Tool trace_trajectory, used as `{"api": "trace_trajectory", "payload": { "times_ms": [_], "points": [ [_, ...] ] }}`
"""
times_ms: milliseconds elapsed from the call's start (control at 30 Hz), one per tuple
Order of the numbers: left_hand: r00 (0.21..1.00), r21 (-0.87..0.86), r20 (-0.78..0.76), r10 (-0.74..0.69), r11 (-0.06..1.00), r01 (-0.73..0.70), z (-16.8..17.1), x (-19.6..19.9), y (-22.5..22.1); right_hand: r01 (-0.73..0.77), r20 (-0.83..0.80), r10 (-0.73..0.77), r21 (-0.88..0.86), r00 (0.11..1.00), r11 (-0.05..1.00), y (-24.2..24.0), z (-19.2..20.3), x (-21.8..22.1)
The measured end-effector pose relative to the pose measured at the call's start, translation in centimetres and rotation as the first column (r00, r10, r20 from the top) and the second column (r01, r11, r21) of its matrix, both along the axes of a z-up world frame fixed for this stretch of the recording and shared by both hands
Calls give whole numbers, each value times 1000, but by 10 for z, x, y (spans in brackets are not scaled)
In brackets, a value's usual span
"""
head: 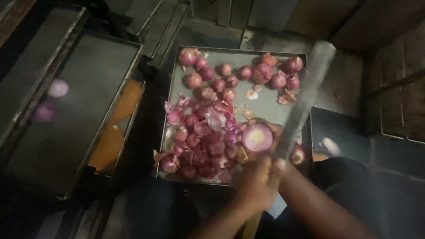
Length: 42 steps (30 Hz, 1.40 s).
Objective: The person peels onions by hand using a large blade, placing the peeled onions onto a nearby tray rack.
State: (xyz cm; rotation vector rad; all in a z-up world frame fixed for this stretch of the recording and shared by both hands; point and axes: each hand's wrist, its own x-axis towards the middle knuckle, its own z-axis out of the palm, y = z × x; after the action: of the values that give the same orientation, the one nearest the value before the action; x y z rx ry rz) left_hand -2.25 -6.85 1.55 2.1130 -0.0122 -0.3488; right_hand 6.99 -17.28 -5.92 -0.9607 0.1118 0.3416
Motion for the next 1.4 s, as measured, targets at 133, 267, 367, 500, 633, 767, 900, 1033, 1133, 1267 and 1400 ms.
{"api": "trace_trajectory", "payload": {
  "times_ms": [133,267,367,500,633,767,900,1033,1133,1267,1400],
  "points": [
    [926,-181,-237,294,923,-340,-15,13,38,26,-293,67,303,954,953,4,-16,6],
    [904,-332,75,420,866,-374,-32,21,74,-155,-194,259,429,946,890,2,-7,5],
    [818,-582,-411,401,575,-575,-42,22,80,-177,-292,240,225,926,958,11,5,5],
    [845,-525,-249,473,668,-528,-67,26,86,-276,-158,324,268,933,923,13,23,-2],
    [784,189,452,426,813,-551,-100,44,99,-165,-53,169,70,984,984,47,57,5],
    [871,137,249,422,876,-464,-115,55,98,-251,46,252,-29,967,967,117,93,15],
    [890,165,225,395,885,-435,-114,59,93,-494,-123,478,-218,870,842,239,98,27],
    [906,74,195,376,915,-396,-101,59,98,-581,-26,590,-211,807,786,316,109,38],
    [925,-42,154,348,937,-346,-87,57,100,-570,38,586,-190,810,800,314,118,55],
    [933,-175,59,355,924,-341,-69,58,109,-502,237,572,-296,786,813,211,93,67],
    [889,-446,-194,415,769,-457,-54,52,112,-292,112,358,-385,927,876,55,40,42]
  ]
}}
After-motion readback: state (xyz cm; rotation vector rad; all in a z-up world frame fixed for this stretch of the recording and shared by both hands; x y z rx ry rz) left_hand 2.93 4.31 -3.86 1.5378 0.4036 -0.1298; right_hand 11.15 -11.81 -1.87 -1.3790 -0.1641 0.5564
